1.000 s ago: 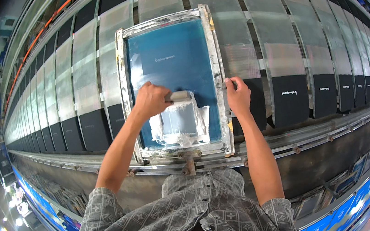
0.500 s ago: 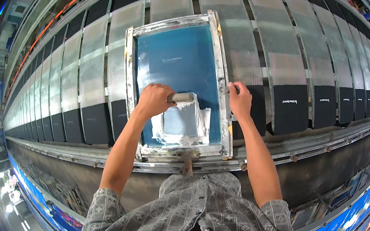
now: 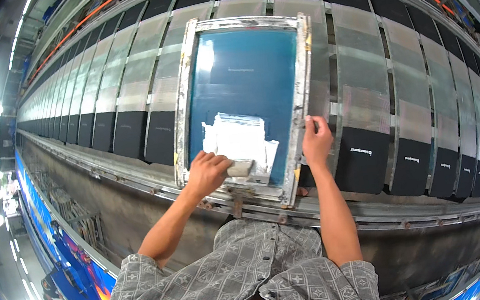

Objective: The person prepares a screen printing frame by spreading white ink across the mesh using a squeegee. They repeatedly pull the squeegee across the screen to evenly distribute the ink in a factory setting.

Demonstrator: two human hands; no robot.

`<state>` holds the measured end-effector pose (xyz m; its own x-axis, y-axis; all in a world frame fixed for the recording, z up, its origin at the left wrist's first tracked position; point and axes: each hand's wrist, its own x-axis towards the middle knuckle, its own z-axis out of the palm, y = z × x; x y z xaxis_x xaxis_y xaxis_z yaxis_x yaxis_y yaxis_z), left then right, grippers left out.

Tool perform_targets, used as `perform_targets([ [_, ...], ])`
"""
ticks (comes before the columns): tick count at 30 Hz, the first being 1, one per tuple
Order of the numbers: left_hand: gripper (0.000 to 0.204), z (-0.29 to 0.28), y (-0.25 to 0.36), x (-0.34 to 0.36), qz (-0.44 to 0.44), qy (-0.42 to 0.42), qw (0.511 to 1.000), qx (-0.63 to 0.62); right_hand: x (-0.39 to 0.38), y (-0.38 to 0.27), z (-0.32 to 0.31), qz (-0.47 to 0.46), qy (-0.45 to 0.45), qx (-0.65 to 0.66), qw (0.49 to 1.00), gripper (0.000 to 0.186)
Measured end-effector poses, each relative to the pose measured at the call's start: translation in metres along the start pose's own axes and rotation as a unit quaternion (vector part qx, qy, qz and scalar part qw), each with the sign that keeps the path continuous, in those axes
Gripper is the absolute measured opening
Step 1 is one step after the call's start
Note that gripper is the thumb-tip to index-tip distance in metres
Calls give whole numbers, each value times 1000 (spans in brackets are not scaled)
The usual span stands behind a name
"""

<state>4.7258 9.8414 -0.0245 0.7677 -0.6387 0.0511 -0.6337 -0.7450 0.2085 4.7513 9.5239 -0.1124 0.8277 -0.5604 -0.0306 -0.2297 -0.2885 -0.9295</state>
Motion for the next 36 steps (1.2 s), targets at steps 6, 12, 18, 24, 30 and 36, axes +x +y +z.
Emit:
perform_targets([
  [6, 19, -4, -55, -21, 5, 5, 1000, -14, -15, -19, 55, 45, 0, 16, 999, 29],
  [12, 25, -17, -106, 40, 13, -152, 987, -52, -12, -18, 63, 50, 22, -76, 996, 34],
  [18, 24, -22, -141, 136, 33, -128, 991, -9, -9, -13, 69, 105, -12, -71, 992, 33],
  [24, 23, 13, -113, 54, 62, -132, 989, -12, -12, -3, 68, 125, -14, -48, 991, 34],
  [30, 18, -9, -116, 80, 72, -153, 986, -9, -9, -4, 68, 105, -5, -47, 993, 34],
  [36, 6, -9, -133, 126, 34, -124, 991, -26, -8, -5, 67, 117, -18, -50, 992, 34],
])
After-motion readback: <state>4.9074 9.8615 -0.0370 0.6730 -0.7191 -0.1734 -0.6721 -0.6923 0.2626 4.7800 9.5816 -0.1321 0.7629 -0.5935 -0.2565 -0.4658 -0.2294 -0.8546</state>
